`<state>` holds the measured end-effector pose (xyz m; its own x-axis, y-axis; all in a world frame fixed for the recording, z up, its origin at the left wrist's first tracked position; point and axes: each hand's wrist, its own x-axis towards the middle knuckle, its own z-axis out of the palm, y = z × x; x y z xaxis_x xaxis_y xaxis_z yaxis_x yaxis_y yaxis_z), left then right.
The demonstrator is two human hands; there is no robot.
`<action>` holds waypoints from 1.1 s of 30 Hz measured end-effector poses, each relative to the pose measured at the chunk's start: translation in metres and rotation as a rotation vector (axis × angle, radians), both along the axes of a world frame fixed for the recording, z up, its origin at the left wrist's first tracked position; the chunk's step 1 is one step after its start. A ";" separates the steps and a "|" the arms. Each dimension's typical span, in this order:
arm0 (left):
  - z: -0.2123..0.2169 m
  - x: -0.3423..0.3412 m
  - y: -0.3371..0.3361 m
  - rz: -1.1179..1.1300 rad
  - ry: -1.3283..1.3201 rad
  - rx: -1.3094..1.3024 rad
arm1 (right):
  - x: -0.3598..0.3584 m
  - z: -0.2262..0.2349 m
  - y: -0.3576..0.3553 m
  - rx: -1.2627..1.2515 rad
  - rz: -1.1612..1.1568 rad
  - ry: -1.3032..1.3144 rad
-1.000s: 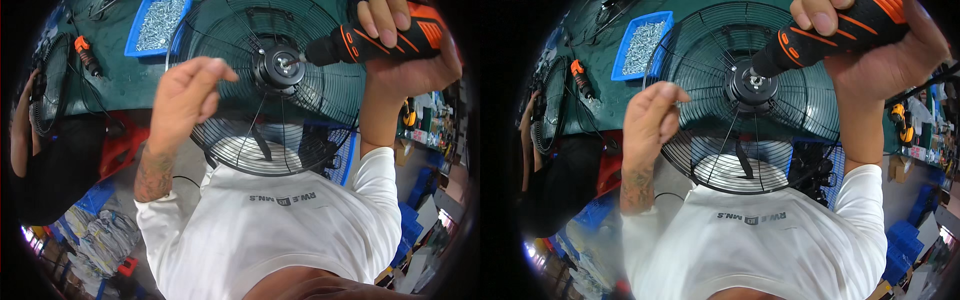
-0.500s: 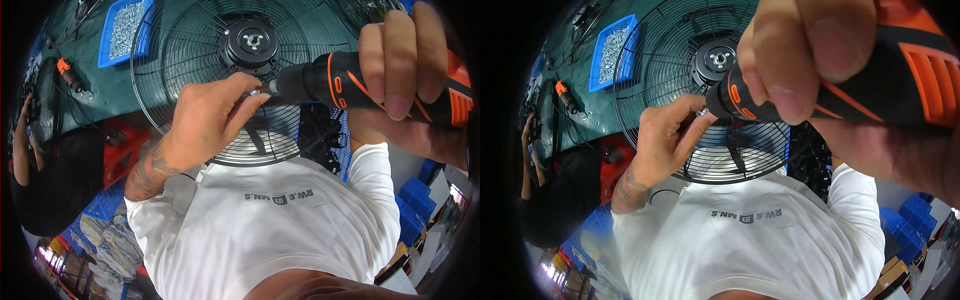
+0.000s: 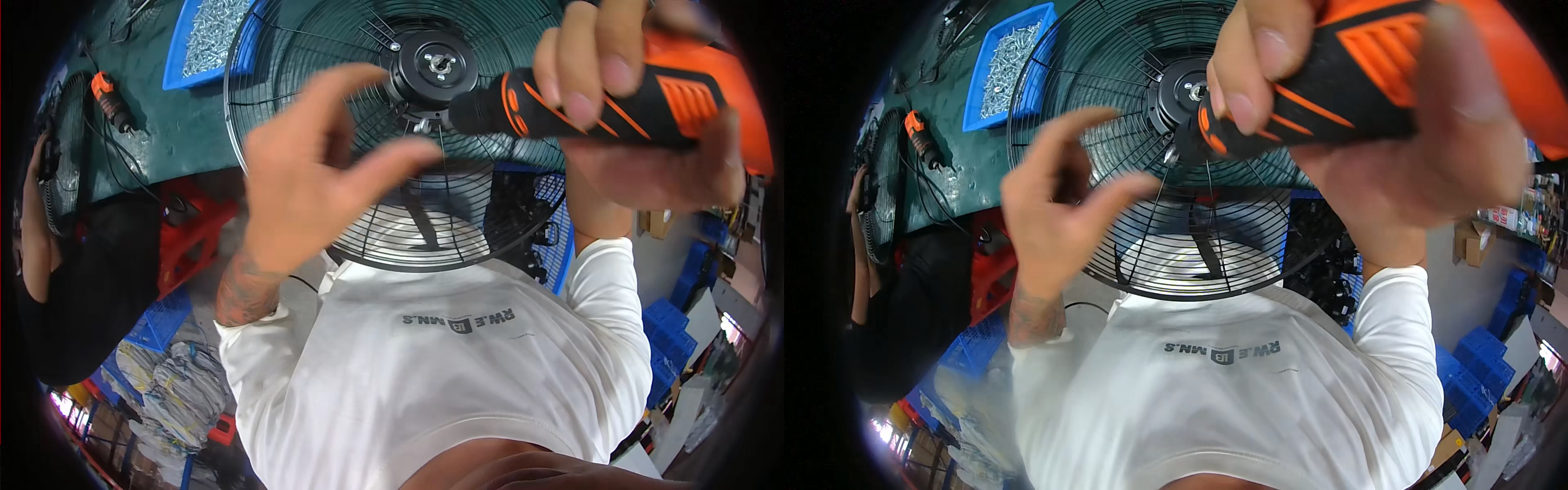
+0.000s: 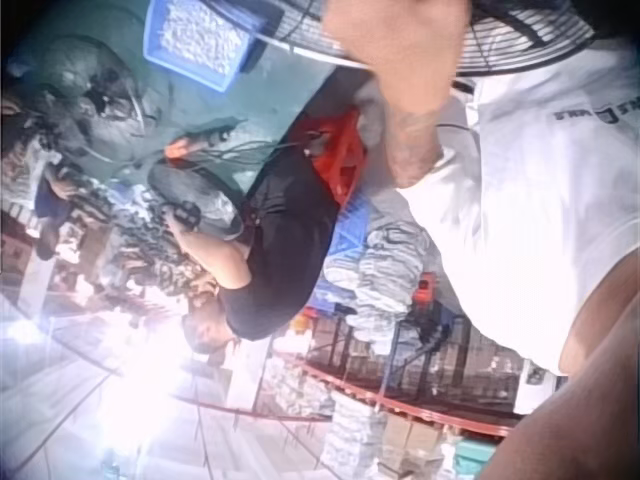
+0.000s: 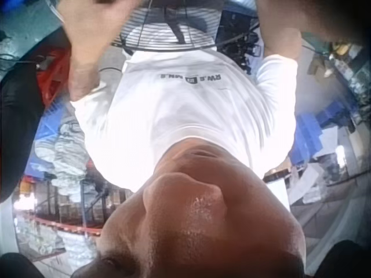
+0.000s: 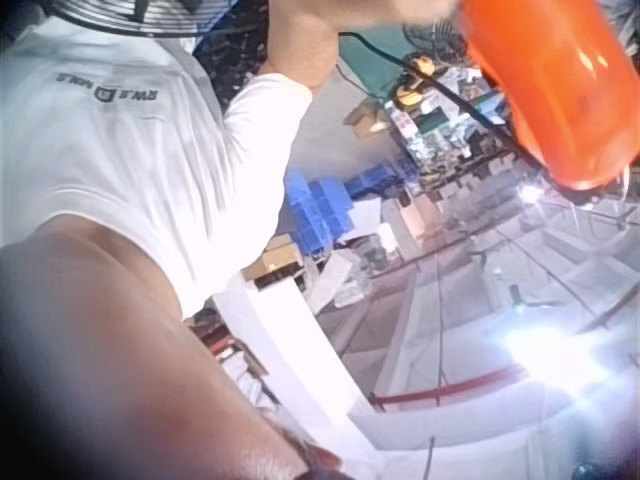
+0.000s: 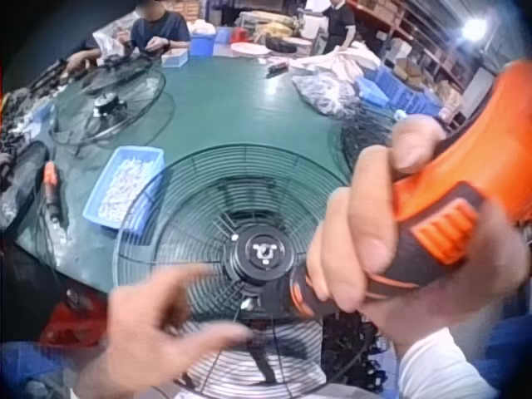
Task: Assembling a fan motor to a wire grille using a power screwdriver and screws.
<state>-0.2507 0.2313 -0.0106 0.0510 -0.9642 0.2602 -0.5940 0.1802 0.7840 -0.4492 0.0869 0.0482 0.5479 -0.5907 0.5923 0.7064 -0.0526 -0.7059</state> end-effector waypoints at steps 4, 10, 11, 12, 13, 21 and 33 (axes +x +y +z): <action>-0.014 0.050 -0.011 0.205 0.655 0.026 | 0.018 -0.012 -0.004 0.063 -0.091 0.074; -0.031 0.055 -0.009 0.085 0.957 0.041 | 0.041 -0.029 -0.003 0.057 -0.105 0.194; -0.031 0.051 -0.010 0.089 0.976 -0.016 | 0.044 -0.030 -0.001 0.024 -0.101 0.221; -0.030 0.048 -0.011 0.126 0.975 0.007 | 0.044 -0.030 0.000 0.001 -0.086 0.250; -0.029 0.045 -0.011 0.178 0.985 -0.031 | 0.046 -0.029 0.002 -0.023 -0.072 0.279; -0.027 0.058 0.004 0.130 1.034 0.101 | 0.049 -0.029 0.002 -0.214 0.050 0.478; -0.028 0.045 -0.005 0.059 0.862 0.046 | 0.046 -0.046 0.003 -0.067 -0.118 0.473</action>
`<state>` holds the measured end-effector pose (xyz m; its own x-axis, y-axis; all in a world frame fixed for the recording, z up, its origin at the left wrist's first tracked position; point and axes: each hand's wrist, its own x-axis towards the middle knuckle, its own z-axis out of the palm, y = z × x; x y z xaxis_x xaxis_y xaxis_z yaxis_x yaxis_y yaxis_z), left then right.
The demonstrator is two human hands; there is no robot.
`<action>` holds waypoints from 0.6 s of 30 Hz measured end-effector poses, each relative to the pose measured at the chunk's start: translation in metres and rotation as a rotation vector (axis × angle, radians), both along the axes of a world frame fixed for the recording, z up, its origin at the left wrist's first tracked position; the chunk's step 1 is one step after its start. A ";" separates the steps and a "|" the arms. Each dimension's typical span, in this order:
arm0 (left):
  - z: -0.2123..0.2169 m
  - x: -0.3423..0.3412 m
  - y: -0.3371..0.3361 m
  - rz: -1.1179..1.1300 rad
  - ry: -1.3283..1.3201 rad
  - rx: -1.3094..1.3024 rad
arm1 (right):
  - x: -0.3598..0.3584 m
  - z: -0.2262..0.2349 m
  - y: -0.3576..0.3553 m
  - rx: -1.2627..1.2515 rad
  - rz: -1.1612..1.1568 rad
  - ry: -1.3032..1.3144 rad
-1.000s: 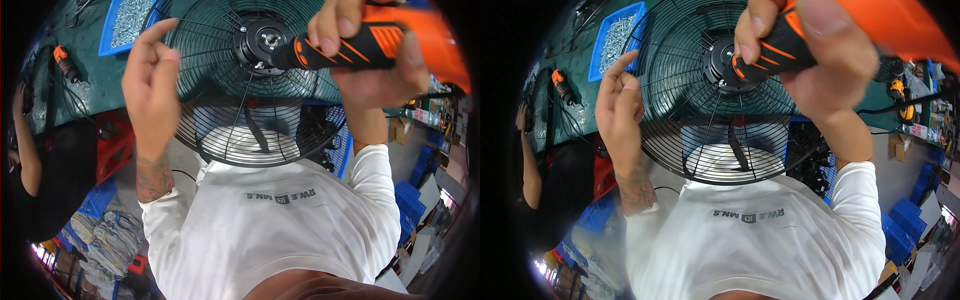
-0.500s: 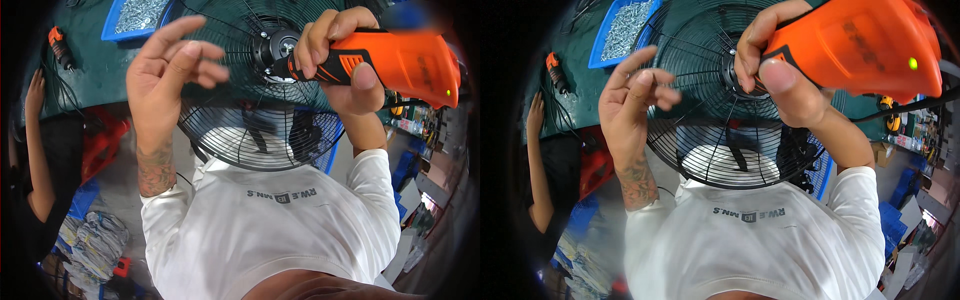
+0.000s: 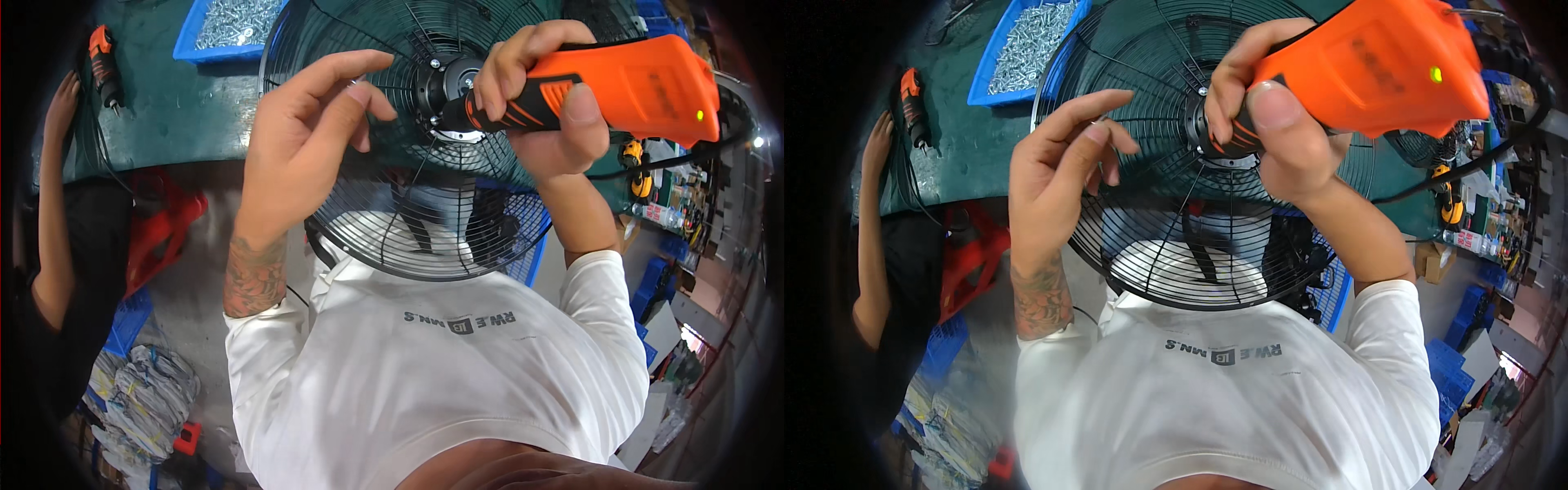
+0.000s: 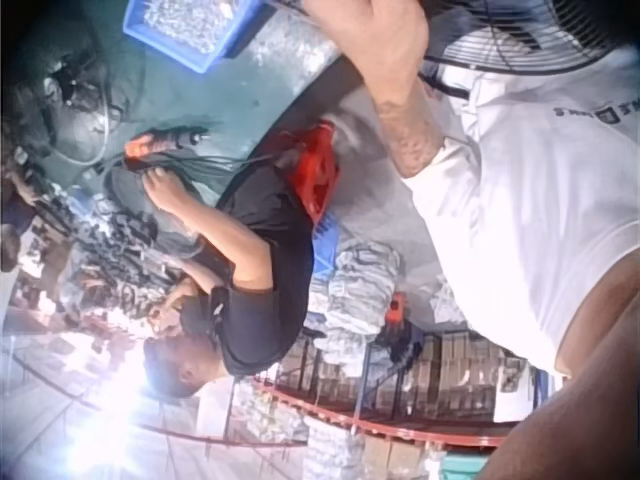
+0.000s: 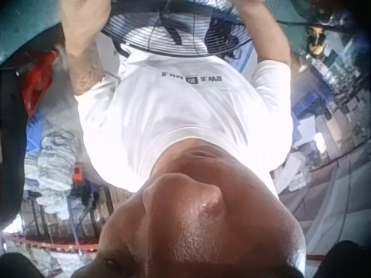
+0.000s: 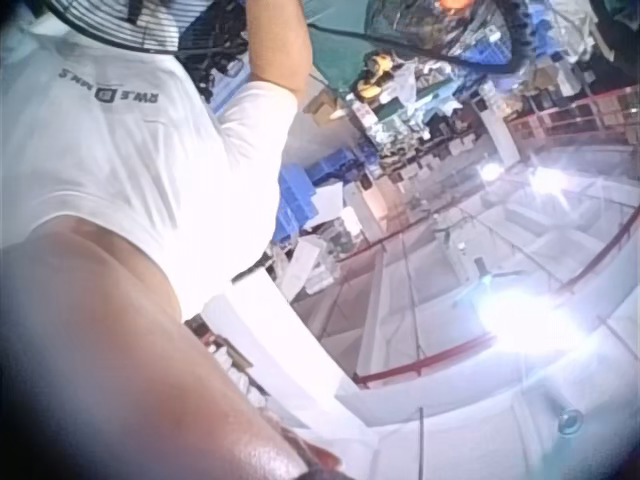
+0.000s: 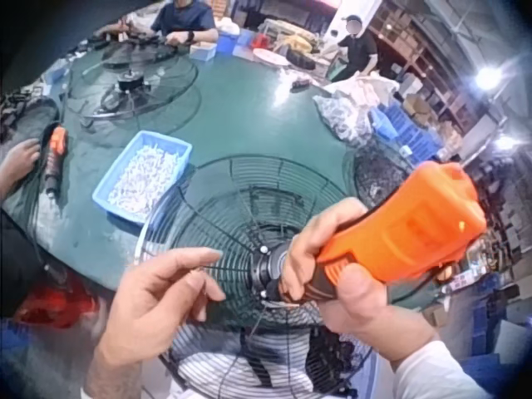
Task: Assembling a fan motor to a wire grille using a power screwdriver and screws.
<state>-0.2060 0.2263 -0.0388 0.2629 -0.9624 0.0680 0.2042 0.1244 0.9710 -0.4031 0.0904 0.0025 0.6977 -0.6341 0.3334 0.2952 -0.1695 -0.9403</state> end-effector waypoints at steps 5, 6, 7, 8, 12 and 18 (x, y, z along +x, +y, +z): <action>0.010 -0.008 0.006 -0.070 -0.421 0.131 | 0.002 0.022 0.003 -0.063 -0.022 -0.024; 0.011 -0.011 0.006 -0.091 -0.516 0.159 | -0.002 0.034 0.000 -0.056 0.075 -0.097; 0.011 -0.013 0.004 -0.094 -0.522 0.158 | -0.008 0.047 -0.002 -0.048 0.179 -0.172; 0.010 -0.015 0.002 -0.102 -0.633 -0.017 | -0.014 0.058 -0.004 -0.087 0.234 -0.235; 0.010 -0.032 0.004 -0.089 -0.725 -0.193 | -0.029 0.075 -0.002 -0.120 0.301 -0.326; 0.017 -0.048 0.008 -0.129 -0.759 -0.192 | -0.047 0.090 0.021 -0.082 0.234 -0.294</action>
<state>-0.2542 0.2341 -0.0214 -0.0349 -0.9355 0.3516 -0.4809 0.3241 0.8147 -0.4503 0.1115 0.0922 0.6876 -0.4314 0.5840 0.5900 -0.1368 -0.7957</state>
